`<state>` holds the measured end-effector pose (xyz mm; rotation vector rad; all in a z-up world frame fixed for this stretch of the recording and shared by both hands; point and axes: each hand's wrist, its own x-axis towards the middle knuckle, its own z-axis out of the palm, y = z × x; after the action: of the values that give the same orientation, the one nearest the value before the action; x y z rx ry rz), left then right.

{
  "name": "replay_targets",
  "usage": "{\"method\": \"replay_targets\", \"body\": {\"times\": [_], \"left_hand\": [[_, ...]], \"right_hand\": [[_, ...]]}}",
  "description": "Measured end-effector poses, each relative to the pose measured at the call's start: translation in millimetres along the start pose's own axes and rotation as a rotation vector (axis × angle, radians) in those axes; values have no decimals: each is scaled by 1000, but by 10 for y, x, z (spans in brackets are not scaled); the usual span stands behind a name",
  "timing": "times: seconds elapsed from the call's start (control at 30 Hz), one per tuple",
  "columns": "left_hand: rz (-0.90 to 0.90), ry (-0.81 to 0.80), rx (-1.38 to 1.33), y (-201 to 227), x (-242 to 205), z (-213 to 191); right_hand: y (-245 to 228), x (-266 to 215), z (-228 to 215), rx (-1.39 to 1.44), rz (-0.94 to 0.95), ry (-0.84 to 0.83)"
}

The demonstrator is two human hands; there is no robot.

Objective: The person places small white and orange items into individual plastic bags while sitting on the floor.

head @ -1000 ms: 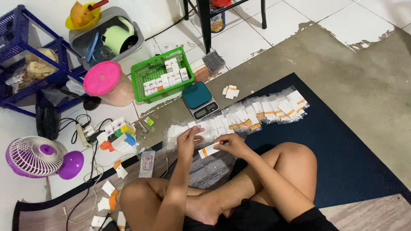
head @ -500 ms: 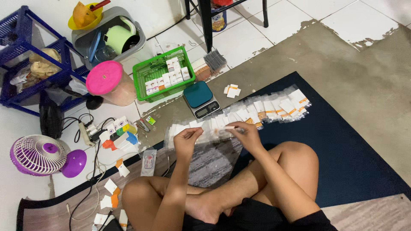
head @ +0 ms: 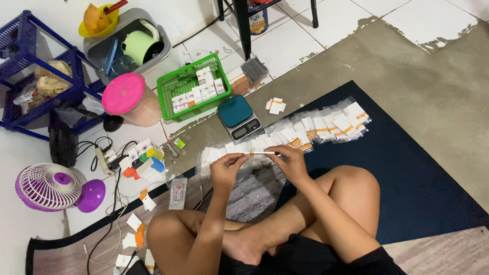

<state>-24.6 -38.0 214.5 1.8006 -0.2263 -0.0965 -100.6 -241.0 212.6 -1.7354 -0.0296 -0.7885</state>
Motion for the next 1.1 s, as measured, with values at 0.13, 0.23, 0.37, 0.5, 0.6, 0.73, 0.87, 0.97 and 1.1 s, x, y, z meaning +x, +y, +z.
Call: {"method": "replay_targets", "body": {"times": [0.13, 0.23, 0.37, 0.5, 0.6, 0.73, 0.87, 0.97, 1.1], "left_hand": [[55, -41, 60, -10, 31, -38], [103, -105, 173, 24, -2, -97], [183, -259, 286, 294, -110, -104], [182, -354, 376, 389, -187, -49], [190, -403, 407, 211, -169, -21], [114, -399, 400, 300, -178, -37], [-93, -412, 131, 322, -188, -133], [-175, -479, 102, 56, -12, -242], [-173, -504, 174, -116, -1, -260]], "right_hand": [[81, 29, -66, -2, 21, -83], [67, 26, -100, -34, 70, -157], [-123, 53, -122, -87, 129, -318], [-182, 20, -60, -119, 142, -463], [-75, -42, 4, -166, 155, -505], [-81, -74, 12, -120, 247, -511], [66, -69, -11, -102, 256, -523], [215, -99, 17, -69, 278, -501], [132, -114, 37, -26, 289, -507]]}}
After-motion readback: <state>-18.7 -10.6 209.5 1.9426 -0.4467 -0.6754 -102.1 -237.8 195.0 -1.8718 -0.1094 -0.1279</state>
